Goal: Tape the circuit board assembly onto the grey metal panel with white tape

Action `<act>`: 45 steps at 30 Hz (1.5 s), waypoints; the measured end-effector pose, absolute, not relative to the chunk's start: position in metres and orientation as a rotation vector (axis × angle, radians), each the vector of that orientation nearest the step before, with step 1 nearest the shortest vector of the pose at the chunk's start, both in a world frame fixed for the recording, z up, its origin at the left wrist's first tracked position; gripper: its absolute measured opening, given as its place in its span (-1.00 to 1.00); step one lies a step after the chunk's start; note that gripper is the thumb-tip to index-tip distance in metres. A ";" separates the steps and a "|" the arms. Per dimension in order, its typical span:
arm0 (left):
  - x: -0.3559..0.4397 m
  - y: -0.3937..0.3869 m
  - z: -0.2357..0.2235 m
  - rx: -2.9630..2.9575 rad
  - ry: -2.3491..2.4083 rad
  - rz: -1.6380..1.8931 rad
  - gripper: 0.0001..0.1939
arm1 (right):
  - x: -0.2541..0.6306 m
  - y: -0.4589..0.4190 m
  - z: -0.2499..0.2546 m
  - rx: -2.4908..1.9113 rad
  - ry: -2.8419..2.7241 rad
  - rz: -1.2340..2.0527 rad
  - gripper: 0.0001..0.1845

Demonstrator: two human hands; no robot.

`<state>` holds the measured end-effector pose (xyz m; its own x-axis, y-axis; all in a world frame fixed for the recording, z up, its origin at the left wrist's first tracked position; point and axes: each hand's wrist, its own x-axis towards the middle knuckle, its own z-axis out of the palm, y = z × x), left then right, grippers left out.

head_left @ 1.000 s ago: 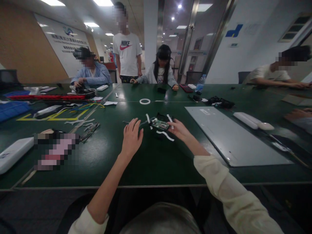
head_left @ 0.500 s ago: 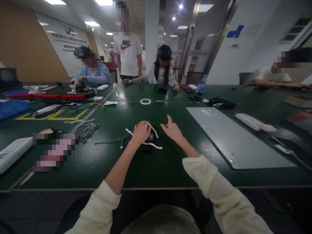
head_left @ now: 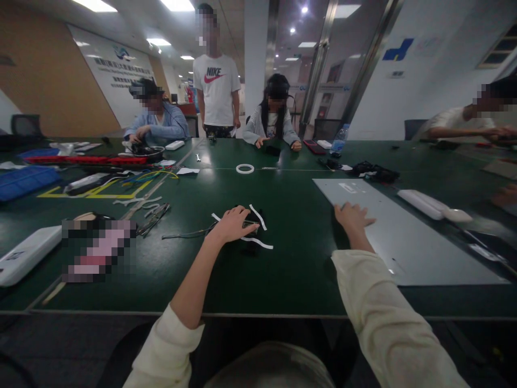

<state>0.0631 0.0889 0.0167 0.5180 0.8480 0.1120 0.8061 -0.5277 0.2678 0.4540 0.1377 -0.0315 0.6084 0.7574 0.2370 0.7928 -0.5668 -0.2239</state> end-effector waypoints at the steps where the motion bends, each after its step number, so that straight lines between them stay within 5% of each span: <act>1: 0.062 0.090 0.017 2.569 1.409 0.323 -0.32 | 0.458 0.138 -0.033 -2.540 -1.259 -0.134 -0.42; 45: 0.060 0.100 0.006 2.541 1.294 0.489 -0.34 | 0.357 0.048 -0.009 -2.035 -2.363 0.002 -0.34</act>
